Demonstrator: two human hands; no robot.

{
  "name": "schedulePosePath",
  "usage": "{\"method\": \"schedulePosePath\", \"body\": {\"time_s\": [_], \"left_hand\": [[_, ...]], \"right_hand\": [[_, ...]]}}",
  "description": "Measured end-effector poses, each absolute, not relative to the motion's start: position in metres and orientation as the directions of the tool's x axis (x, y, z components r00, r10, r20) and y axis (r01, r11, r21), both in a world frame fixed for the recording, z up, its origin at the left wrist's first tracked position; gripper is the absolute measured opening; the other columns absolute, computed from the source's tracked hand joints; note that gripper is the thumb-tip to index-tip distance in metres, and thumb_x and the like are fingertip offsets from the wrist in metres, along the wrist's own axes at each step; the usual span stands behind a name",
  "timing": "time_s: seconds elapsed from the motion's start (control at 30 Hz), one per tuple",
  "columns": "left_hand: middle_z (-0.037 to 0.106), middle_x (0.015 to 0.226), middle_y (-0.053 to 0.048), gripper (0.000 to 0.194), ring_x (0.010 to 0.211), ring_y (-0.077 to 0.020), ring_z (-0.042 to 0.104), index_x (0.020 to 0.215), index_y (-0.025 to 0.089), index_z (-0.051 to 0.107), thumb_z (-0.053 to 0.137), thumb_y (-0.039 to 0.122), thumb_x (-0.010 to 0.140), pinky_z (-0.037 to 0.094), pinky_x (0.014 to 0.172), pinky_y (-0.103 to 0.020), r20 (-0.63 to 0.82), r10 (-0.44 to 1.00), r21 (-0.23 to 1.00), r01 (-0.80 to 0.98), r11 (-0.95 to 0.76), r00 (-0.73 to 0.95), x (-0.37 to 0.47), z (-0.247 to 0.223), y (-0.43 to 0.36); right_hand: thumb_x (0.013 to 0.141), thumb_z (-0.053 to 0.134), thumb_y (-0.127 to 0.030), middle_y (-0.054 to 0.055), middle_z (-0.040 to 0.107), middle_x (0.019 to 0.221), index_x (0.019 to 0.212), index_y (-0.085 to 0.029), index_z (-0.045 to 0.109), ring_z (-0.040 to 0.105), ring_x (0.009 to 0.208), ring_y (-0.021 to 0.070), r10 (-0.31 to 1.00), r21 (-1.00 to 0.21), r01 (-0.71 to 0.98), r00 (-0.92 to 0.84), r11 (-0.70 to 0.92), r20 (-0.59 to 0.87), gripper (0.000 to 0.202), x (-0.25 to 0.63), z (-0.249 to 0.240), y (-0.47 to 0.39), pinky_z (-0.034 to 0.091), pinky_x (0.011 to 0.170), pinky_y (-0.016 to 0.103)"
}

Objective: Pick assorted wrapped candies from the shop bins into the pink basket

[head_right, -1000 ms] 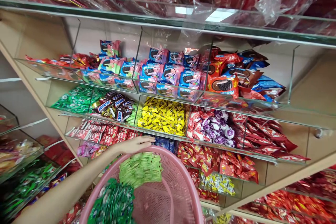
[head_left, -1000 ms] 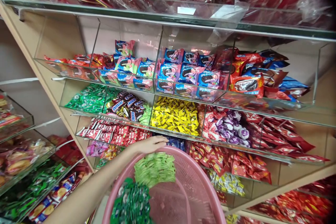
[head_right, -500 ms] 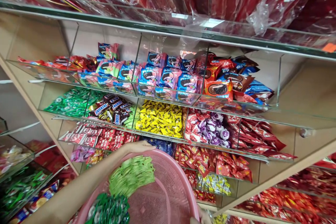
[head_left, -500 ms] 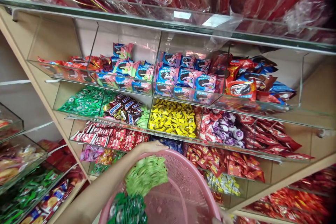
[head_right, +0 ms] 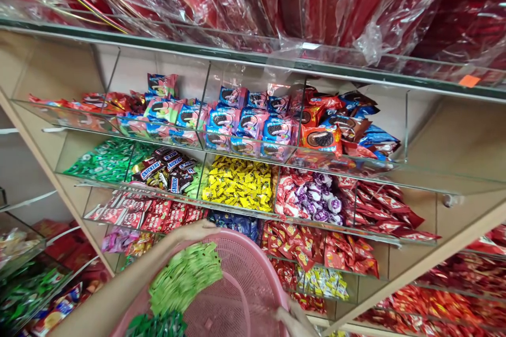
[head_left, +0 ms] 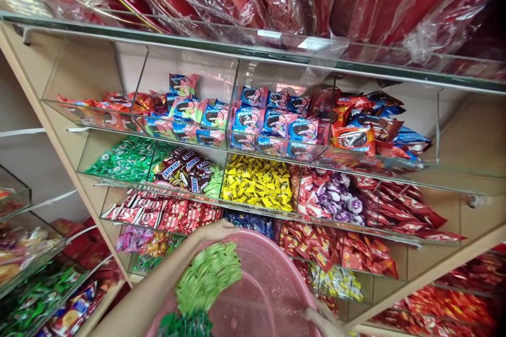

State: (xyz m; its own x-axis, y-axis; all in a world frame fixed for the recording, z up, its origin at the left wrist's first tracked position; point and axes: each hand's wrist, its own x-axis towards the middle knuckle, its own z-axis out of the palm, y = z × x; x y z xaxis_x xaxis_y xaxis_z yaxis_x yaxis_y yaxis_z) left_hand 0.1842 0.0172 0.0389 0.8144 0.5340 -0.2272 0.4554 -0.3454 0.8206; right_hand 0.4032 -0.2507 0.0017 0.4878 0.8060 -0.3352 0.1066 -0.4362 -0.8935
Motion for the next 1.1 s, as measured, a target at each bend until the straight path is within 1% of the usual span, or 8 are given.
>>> {"method": "schedulePosePath", "body": {"time_s": [0.1,0.2,0.3,0.4,0.53,0.67,0.87,1.1], "left_hand": [[0.043,0.054,0.004,0.055,0.052,-0.0076,0.037,0.063,0.012,0.057,0.043,0.065,0.065,0.030,0.049,-0.019,-0.244,0.545,0.839,0.457,-0.297,0.802,0.181,0.038,0.018],[0.046,0.055,0.003,0.057,0.052,-0.0080,0.038,0.064,0.012,0.058,0.043,0.067,0.063,0.031,0.050,-0.019,-0.257,0.549,0.831,0.472,-0.295,0.795,0.183,0.036,0.021],[0.046,0.053,0.003,0.058,0.050,-0.0080,0.038,0.062,0.012,0.058,0.043,0.068,0.063,0.030,0.049,-0.020,-0.261,0.560,0.834,0.475,-0.279,0.786,0.188,0.030,0.026],[0.048,0.053,0.003,0.056,0.050,-0.0079,0.040,0.062,0.012,0.058,0.045,0.067,0.062,0.031,0.050,-0.020,-0.271,0.564,0.852,0.467,-0.238,0.780,0.192,0.021,0.030],[0.055,0.059,0.000,0.056,0.052,-0.0086,0.044,0.066,0.011,0.061,0.046,0.065,0.062,0.035,0.053,-0.021,-0.289,0.546,0.869,0.454,-0.194,0.787,0.192,0.015,0.034],[0.057,0.058,0.000,0.057,0.052,-0.0094,0.046,0.067,0.011,0.063,0.048,0.066,0.061,0.035,0.053,-0.021,-0.305,0.550,0.862,0.471,-0.187,0.777,0.192,0.016,0.035],[0.060,0.060,-0.001,0.059,0.054,-0.0105,0.049,0.073,0.011,0.065,0.050,0.066,0.059,0.036,0.054,-0.022,-0.333,0.551,0.850,0.497,-0.176,0.765,0.192,0.018,0.035],[0.060,0.059,-0.002,0.058,0.052,-0.0107,0.050,0.071,0.010,0.065,0.055,0.065,0.055,0.037,0.053,-0.023,-0.359,0.560,0.856,0.502,-0.121,0.747,0.191,0.021,0.033]], "right_hand": [[0.065,0.057,-0.042,0.007,0.057,0.112,0.112,-0.016,0.054,0.049,0.106,0.0211,0.890,-0.903,0.272,0.408,-0.333,-0.205,0.054,0.407,0.024,-0.240,0.042,0.084,0.028],[0.072,0.050,-0.046,0.010,0.061,0.101,0.115,-0.016,0.050,0.057,0.089,0.0208,0.934,-0.823,0.538,0.356,-0.182,0.026,0.052,0.412,0.067,-0.221,0.045,0.079,0.032],[0.080,0.044,-0.038,0.008,0.059,0.100,0.103,-0.020,0.055,0.055,0.085,0.0189,0.917,-0.601,0.798,0.205,0.046,0.342,0.031,0.411,0.120,-0.195,0.043,0.079,0.033],[0.083,0.041,-0.027,0.006,0.058,0.103,0.104,-0.023,0.054,0.050,0.094,0.0184,0.862,-0.332,0.915,-0.034,0.231,0.505,0.025,0.406,0.160,-0.163,0.038,0.083,0.035],[0.081,0.039,-0.016,0.006,0.053,0.114,0.110,-0.025,0.053,0.043,0.101,0.0213,0.843,-0.043,0.953,-0.242,0.298,0.480,0.033,0.402,0.180,-0.121,0.033,0.082,0.038],[0.077,0.042,-0.011,0.006,0.050,0.118,0.106,-0.026,0.056,0.038,0.105,0.0241,0.879,0.077,0.954,-0.297,0.290,0.372,0.036,0.402,0.180,-0.093,0.028,0.081,0.040],[0.071,0.048,-0.010,0.005,0.055,0.108,0.093,-0.025,0.061,0.041,0.099,0.0229,0.924,0.064,0.963,-0.270,0.263,0.270,0.030,0.406,0.177,-0.078,0.027,0.075,0.036],[0.072,0.048,-0.012,0.003,0.057,0.086,0.082,-0.020,0.051,0.046,0.086,0.0175,0.891,-0.052,0.960,-0.235,0.276,0.388,0.013,0.407,0.171,-0.082,0.032,0.073,0.029]]}}
